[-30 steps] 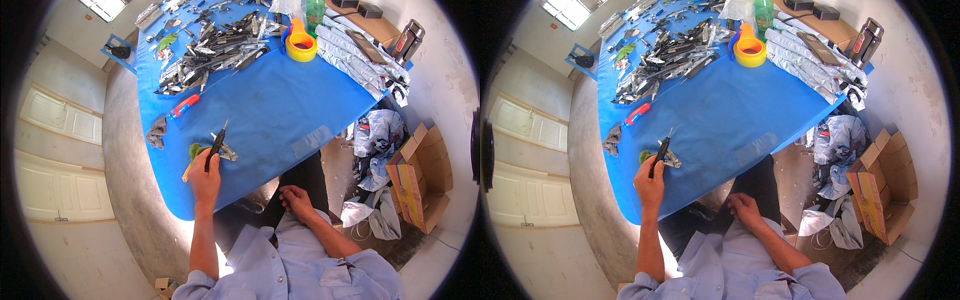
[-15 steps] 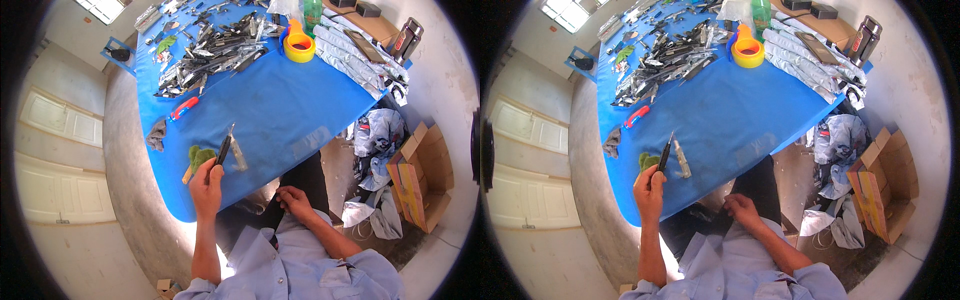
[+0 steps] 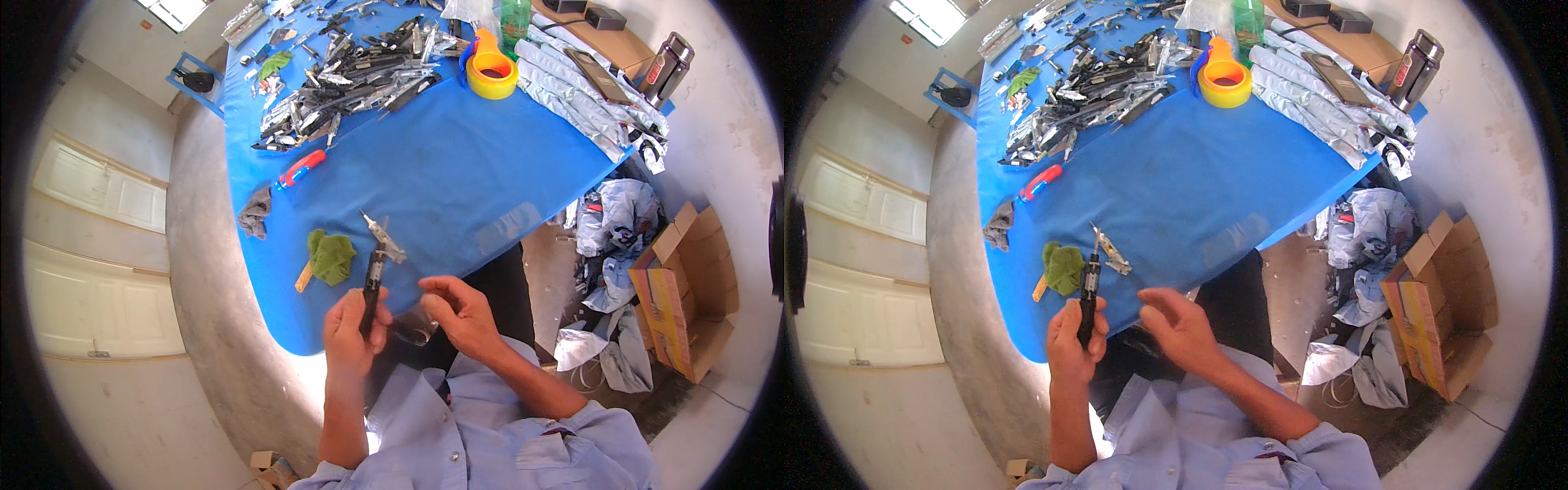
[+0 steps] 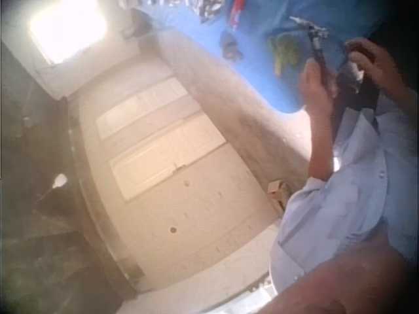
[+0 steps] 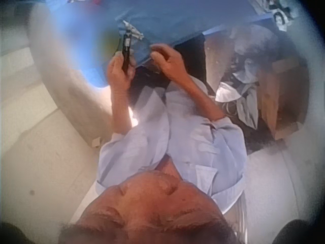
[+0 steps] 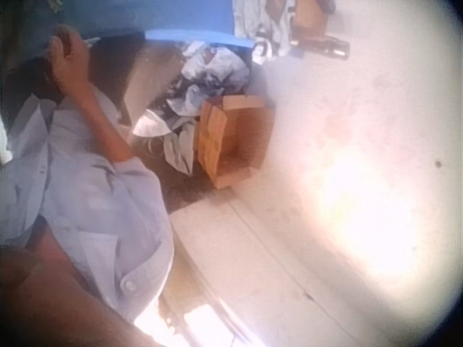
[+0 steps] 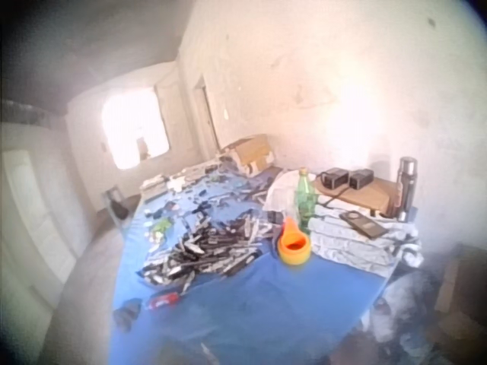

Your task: The person wipes metal components with a cloth and assembles them into a motorized hand tool.

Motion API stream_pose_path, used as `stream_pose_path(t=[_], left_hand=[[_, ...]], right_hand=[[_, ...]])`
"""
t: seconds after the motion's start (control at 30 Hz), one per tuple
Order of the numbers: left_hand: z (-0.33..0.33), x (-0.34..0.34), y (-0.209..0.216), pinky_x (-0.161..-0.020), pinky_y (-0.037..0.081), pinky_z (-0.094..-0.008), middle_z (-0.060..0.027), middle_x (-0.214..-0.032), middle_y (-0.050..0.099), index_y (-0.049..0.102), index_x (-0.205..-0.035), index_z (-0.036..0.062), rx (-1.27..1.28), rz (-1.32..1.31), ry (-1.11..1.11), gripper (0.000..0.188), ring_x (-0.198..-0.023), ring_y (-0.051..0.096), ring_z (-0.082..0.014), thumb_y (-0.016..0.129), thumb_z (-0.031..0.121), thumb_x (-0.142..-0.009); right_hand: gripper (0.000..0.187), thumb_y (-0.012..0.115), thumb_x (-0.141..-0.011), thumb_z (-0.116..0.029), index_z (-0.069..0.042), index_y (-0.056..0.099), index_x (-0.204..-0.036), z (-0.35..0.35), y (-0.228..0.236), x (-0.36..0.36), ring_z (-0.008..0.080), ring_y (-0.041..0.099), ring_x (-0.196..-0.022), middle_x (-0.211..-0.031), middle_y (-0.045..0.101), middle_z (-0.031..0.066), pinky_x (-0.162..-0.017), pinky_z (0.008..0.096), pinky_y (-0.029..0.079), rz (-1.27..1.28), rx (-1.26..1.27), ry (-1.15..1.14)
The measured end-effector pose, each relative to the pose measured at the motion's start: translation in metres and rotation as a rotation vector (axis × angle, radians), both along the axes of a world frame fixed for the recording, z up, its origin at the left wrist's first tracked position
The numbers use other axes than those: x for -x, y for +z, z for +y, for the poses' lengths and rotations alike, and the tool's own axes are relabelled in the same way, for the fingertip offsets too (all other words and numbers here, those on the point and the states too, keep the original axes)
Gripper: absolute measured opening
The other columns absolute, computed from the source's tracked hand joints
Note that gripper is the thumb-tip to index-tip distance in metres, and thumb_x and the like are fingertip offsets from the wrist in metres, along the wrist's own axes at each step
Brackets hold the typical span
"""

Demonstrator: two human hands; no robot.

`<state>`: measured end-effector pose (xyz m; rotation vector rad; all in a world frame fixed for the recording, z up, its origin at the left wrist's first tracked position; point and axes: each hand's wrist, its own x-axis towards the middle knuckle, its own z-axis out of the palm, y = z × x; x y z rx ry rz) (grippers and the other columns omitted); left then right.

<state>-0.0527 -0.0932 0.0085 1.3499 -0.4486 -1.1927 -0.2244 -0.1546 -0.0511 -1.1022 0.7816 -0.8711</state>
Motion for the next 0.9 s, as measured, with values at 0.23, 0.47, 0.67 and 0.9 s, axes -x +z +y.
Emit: stream_pose_path(t=[0.23,0.47,0.67,0.9], left_hand=[[0.018,0.03,-0.007,-0.037,0.035,-0.0234,-0.0106,-0.074,0.064,0.061,-0.097,0.0027,0.008,0.134,-0.124,0.042,-0.045,0.048,-0.0101,0.044,0.038,-0.11],[0.026,0.034,-0.016,-0.038,0.036,-0.0229,-0.0085,-0.074,0.064,0.059,-0.091,0.0042,-0.023,0.152,-0.144,0.043,-0.046,0.049,-0.0094,0.04,0.036,-0.111],[0.03,0.037,-0.018,-0.04,0.035,-0.0221,-0.0065,-0.074,0.063,0.06,-0.092,0.0029,-0.013,0.176,-0.13,0.044,-0.049,0.05,-0.0085,0.039,0.036,-0.111],[0.039,0.03,-0.033,-0.041,0.036,-0.0221,-0.0065,-0.075,0.063,0.061,-0.092,0.001,0.031,0.122,-0.157,0.045,-0.05,0.049,-0.0078,0.04,0.036,-0.112]], right_hand=[[0.031,0.063,-0.099,-0.008,0.0,0.061,-0.129,-0.006,0.029,-0.01,0.0063,0.061,-0.092,-0.103,0.067,0.0013,-0.079,0.0233,0.05,-0.259,-0.154,0.124],[0.029,0.062,-0.1,-0.008,0.001,0.061,-0.128,0.005,0.025,-0.012,0.006,0.06,-0.069,-0.092,0.064,0.0014,-0.061,0.0224,0.047,-0.191,-0.155,0.099],[0.027,0.062,-0.101,-0.01,0.002,0.061,-0.125,0.012,0.024,-0.018,0.0061,0.058,-0.061,-0.087,0.062,0.0013,-0.054,0.0228,0.045,-0.182,-0.151,0.052],[0.023,0.06,-0.102,-0.011,0.002,0.063,-0.12,0.017,0.017,-0.028,0.0059,0.058,-0.059,-0.08,0.061,-0.0002,-0.052,0.0227,0.044,-0.112,-0.165,0.029]])
